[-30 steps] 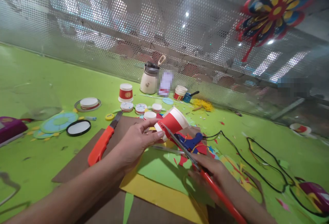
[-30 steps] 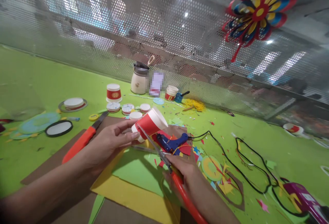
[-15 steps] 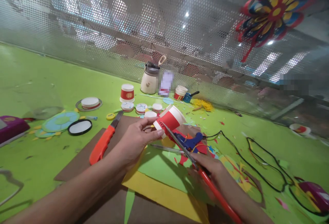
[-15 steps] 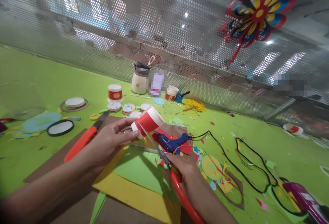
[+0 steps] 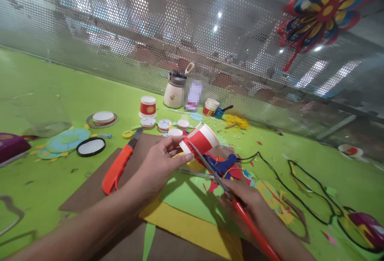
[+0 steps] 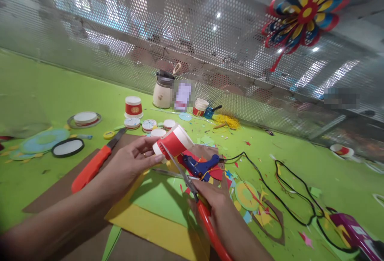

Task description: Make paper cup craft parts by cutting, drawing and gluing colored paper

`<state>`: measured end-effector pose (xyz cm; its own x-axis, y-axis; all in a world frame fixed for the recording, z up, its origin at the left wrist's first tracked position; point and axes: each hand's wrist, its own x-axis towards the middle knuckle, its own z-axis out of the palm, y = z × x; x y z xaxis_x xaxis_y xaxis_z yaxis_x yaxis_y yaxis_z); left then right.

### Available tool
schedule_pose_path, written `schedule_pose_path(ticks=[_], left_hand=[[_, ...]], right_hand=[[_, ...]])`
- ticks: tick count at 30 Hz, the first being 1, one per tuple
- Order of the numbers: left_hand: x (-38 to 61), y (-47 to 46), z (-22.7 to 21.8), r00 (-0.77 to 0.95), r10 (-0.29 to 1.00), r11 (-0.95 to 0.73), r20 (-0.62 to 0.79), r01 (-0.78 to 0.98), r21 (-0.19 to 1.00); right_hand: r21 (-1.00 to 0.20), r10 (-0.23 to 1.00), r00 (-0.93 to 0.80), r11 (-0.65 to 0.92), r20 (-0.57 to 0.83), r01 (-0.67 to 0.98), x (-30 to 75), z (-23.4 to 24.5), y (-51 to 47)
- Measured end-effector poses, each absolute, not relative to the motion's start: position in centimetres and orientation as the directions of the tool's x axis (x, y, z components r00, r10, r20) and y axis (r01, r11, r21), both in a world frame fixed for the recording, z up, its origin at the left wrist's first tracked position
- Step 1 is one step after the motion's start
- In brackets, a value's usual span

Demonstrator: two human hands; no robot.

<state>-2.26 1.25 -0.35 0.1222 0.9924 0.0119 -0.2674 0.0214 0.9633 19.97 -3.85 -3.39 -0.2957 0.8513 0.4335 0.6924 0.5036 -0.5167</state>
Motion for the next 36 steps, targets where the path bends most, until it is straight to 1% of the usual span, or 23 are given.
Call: schedule_pose_path(ticks=[5,7,10,13,17,20,23,26,29,32,36], left_hand=[[-2.5,1.3,-0.1,0.112,0.994,0.027,0.002,-0.257,0.966],[-2.5,1.4,-0.1,0.108,0.994,0.015,0.013,-0.254,0.967],[-2.4,1.6,-0.3,0.113,0.993,-0.003,0.028,-0.222,0.975],[-2.2,1.8,-0.6,0.114,0.993,-0.002,0.025,-0.201,0.98],[-2.0,1.2,-0.3,0.114,0.993,0.003,0.02,-0.2,0.98],[-2.1,0.8,0.2,0.105,0.994,0.023,0.005,-0.262,0.965],[-2.5,0.9,0.5,0.134,0.989,0.11,-0.064,-0.365,0.924],[-2.9,1.2,0.5,0.185,0.978,0.169,-0.101,-0.401,0.9],[-2.9,1.3,0.4,0.215,0.973,0.164,-0.086,-0.376,0.912],[-2.7,1.2,0.3,0.195,0.979,0.129,-0.06,-0.362,0.923],[-2.7,1.2,0.3,0.192,0.98,0.112,-0.046,-0.349,0.931]], right_hand=[[-0.581,0.888,-0.362,0.459,0.284,0.672,19.9,-1.1,-4.2],[-0.58,0.892,-0.386,0.446,0.234,0.681,19.9,-0.6,-4.2],[-0.567,0.892,-0.402,0.443,0.205,0.694,20.3,-1.0,-4.0],[-0.54,0.89,-0.416,0.448,0.189,0.713,20.7,-1.9,-3.6],[-0.505,0.881,-0.417,0.47,0.222,0.724,21.0,-2.4,-3.6],[-0.494,0.891,-0.382,0.453,0.243,0.742,20.9,-2.2,-3.8],[-0.514,0.889,-0.39,0.458,0.241,0.726,20.9,-2.1,-3.9],[-0.534,0.887,-0.396,0.46,0.238,0.709,21.0,-2.0,-3.8],[-0.544,0.9,-0.39,0.431,0.196,0.72,20.8,-1.5,-3.9],[-0.558,0.913,-0.385,0.392,0.136,0.731,20.6,-0.8,-4.0],[-0.569,0.907,-0.397,0.402,0.139,0.717,20.6,-0.8,-4.0]])
